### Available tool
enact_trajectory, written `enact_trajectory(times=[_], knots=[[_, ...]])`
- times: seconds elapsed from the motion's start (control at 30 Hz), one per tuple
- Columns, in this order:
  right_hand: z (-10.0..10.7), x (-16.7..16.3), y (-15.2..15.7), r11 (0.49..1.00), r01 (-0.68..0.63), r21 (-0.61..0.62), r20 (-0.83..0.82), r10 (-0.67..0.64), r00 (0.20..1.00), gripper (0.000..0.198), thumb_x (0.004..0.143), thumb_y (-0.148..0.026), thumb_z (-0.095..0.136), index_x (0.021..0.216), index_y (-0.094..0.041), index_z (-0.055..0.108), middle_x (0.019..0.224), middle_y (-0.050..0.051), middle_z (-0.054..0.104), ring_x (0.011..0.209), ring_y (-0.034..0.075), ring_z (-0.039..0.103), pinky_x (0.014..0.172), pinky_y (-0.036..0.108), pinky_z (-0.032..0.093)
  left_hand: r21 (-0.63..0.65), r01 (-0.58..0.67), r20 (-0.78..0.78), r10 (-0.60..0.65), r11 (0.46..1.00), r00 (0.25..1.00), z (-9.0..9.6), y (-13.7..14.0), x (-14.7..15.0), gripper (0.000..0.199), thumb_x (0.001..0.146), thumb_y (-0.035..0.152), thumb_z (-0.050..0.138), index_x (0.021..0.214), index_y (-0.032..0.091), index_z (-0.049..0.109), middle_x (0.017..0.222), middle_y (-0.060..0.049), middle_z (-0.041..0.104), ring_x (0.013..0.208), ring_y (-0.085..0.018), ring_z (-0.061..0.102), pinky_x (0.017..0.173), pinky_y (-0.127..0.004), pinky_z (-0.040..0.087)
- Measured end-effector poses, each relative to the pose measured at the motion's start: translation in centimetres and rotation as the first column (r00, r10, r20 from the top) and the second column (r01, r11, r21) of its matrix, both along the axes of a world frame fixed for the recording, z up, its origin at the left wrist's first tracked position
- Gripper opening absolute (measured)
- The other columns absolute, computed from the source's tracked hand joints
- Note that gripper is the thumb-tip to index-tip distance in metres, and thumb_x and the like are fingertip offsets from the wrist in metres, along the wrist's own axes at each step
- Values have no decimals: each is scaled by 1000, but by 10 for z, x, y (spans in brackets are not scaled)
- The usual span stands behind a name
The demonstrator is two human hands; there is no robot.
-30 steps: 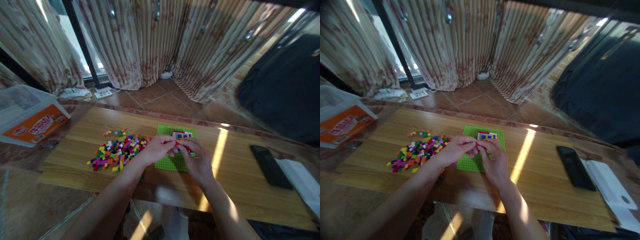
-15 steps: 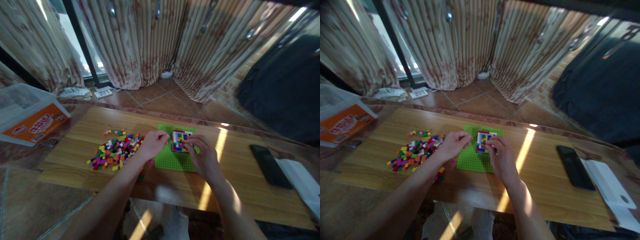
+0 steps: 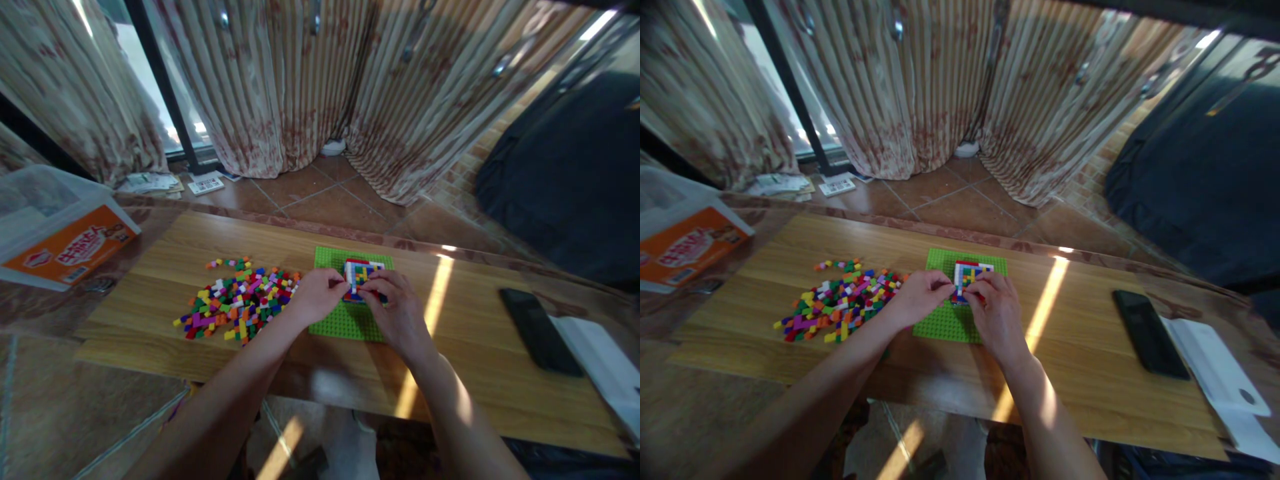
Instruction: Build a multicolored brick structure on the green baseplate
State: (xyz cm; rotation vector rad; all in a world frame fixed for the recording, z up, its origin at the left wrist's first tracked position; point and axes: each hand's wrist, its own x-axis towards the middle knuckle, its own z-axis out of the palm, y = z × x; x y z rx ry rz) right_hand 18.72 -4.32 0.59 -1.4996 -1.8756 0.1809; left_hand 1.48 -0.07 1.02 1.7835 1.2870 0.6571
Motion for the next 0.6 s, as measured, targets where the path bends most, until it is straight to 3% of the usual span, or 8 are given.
enact_trajectory(times=[0.6], knots=[[1, -4, -1, 1000, -5, 18, 6, 5, 1000, 17, 88, -26, 61, 74, -26, 71, 91, 5, 67, 89, 23, 60, 82, 42, 49, 22, -64, 8, 64, 998, 998, -2, -3, 6, 20, 84, 27, 59, 76, 15, 73, 70, -3, 71, 66, -14, 60, 63, -24, 44]])
